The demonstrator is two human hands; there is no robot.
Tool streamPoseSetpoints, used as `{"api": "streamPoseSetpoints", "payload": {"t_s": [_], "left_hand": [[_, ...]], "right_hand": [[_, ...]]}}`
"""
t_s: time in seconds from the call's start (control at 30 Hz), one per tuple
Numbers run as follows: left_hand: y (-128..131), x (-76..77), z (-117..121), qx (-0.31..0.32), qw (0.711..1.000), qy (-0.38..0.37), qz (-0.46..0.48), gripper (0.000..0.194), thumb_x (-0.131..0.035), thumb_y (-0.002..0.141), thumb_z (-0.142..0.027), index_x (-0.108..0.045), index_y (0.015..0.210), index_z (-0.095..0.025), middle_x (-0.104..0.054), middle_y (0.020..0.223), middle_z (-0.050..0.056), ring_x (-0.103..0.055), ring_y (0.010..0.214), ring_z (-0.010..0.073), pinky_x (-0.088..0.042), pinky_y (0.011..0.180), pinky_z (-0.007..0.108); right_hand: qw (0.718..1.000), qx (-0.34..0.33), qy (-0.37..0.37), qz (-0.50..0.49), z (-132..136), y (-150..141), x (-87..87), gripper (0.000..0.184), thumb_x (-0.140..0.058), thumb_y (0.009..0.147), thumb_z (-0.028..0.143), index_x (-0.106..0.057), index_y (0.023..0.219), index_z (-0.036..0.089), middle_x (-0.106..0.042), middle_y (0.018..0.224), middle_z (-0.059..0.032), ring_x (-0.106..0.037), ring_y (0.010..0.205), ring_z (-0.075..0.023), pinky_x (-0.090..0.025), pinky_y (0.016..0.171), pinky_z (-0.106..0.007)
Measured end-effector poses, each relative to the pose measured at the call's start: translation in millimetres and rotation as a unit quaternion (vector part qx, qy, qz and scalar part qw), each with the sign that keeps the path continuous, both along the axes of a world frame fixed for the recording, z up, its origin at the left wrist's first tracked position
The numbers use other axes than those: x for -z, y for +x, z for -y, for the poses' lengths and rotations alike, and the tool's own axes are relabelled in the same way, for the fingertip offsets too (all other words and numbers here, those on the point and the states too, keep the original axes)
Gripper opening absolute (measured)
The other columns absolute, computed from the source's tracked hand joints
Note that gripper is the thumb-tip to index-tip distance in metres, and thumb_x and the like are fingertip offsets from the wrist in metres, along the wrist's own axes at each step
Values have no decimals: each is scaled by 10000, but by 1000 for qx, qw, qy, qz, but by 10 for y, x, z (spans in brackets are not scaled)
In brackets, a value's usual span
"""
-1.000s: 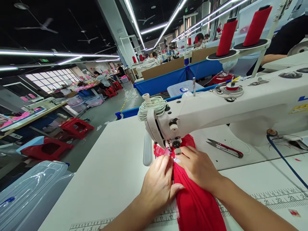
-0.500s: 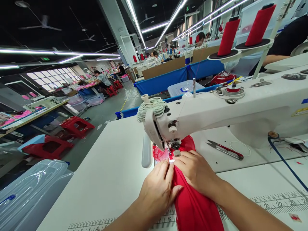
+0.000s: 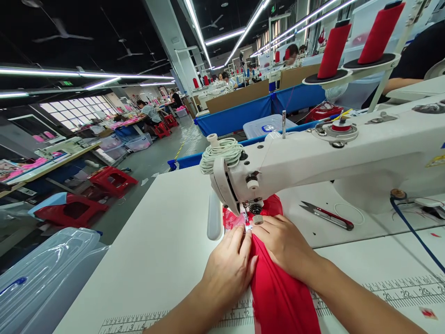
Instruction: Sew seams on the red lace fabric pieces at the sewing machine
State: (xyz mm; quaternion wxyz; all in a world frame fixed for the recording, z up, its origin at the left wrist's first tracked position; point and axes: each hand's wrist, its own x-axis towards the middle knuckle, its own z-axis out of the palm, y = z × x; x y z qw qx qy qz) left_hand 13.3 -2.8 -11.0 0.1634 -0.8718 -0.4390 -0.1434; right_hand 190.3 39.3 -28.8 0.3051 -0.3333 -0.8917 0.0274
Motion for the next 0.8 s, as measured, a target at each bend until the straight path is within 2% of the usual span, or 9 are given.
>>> {"api": "streamPoseSetpoints", "payload": {"t_s": [0.2, 0.37, 0.63, 0.8], "left_hand": [[9, -11, -30, 28, 998, 51, -8, 284, -467, 767, -30, -635, 985, -101, -649, 976, 146, -639, 912, 256, -585, 764, 379], [-2, -12, -56, 34, 997, 61, -16, 308, -474, 720, -42, -645, 972, -86, -651, 985, 160, -639, 913, 266, -589, 755, 378], [-23, 6, -73, 40, 998, 38, -18, 366, -448, 697, -36, -641, 1009, -53, -635, 1051, 216, -635, 977, 305, -582, 785, 415], [-54, 35, -109, 36, 999, 28, 13, 407, -407, 726, -53, -623, 1071, -64, -644, 1051, 206, -631, 987, 303, -587, 743, 399]], "right_hand": [[1000, -2, 0, -1, -3, -10, -21, 418, -351, 817, -16, -651, 1051, 157, -733, 973, -75, -643, 940, -206, -432, 768, -326], [1000, -1, -23, 2, -3, -21, -23, 415, -343, 802, -30, -648, 997, 173, -731, 967, -63, -635, 974, -207, -423, 778, -325], [1000, 8, -17, 19, -12, -12, -13, 454, -334, 789, -27, -643, 1061, 165, -726, 918, -73, -645, 877, -203, -452, 751, -333], [999, 8, -28, 21, -23, -11, -15, 469, -332, 767, -36, -642, 1056, 164, -717, 1012, -89, -640, 955, -210, -484, 792, -344]]}}
